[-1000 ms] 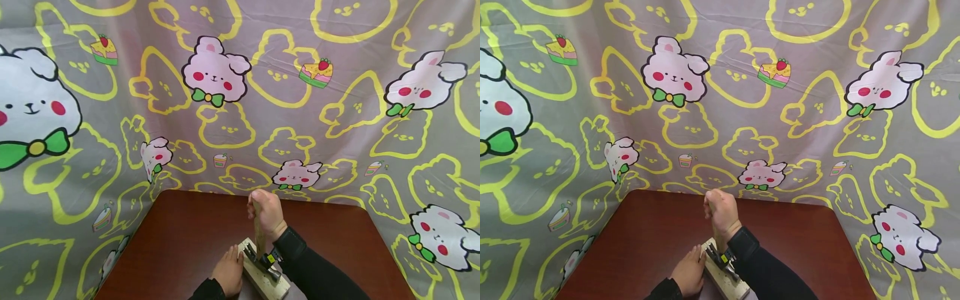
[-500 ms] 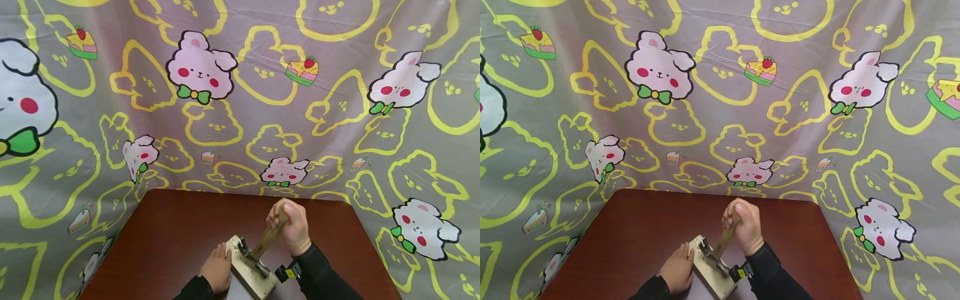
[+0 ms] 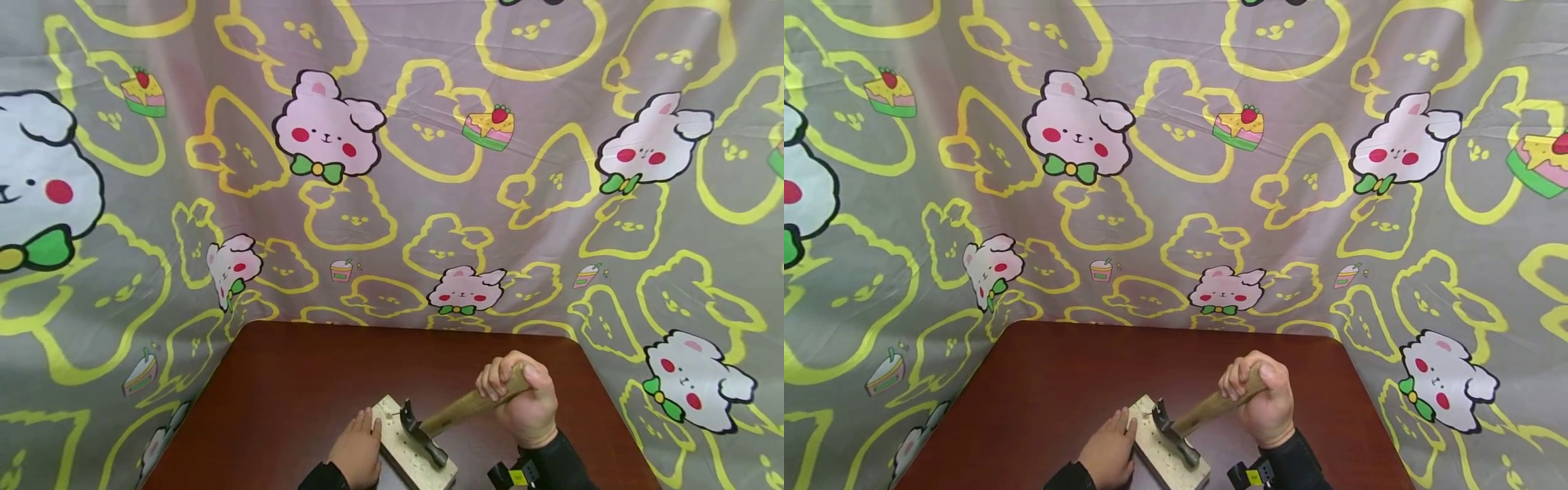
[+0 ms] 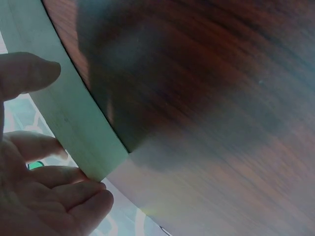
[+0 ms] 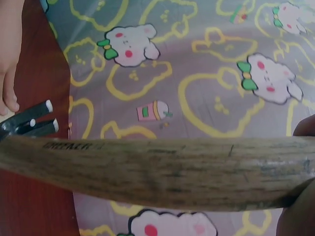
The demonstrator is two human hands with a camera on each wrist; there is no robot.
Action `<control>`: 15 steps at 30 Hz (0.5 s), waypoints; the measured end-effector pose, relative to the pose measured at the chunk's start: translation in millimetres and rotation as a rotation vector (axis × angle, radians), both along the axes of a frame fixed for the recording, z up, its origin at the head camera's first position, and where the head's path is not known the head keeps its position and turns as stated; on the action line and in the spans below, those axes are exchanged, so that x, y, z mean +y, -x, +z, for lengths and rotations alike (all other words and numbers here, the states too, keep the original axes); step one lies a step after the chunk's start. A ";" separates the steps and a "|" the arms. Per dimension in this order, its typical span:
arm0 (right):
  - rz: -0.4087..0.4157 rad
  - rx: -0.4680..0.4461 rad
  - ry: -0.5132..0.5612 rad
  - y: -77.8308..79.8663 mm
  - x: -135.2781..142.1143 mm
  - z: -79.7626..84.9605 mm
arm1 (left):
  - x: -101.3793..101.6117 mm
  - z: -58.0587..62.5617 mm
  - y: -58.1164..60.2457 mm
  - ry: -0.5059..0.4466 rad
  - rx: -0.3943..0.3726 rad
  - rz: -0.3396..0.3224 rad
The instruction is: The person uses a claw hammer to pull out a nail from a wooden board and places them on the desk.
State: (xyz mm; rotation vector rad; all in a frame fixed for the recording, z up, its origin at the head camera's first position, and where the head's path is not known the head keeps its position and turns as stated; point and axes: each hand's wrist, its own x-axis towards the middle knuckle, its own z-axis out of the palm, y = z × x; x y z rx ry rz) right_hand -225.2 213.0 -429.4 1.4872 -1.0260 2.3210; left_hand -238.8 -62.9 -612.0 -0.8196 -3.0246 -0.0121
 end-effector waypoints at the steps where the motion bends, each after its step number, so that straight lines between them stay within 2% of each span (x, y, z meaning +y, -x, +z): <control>1: 0.017 0.000 0.005 -0.8 3.8 -0.5 | 0.2 0.7 -0.3 -0.007 0.013 -0.003; 5: 0.068 -0.015 0.042 -2.4 17.1 -2.2 | 1.3 2.6 0.9 -0.041 0.026 -0.006; 11: 0.127 -0.045 0.081 -2.7 23.2 2.0 | -2.4 4.7 5.0 -0.068 -0.087 0.016; 15: 0.154 -0.040 0.080 -3.9 26.1 13.5 | -4.5 1.9 4.2 -0.051 -0.092 0.005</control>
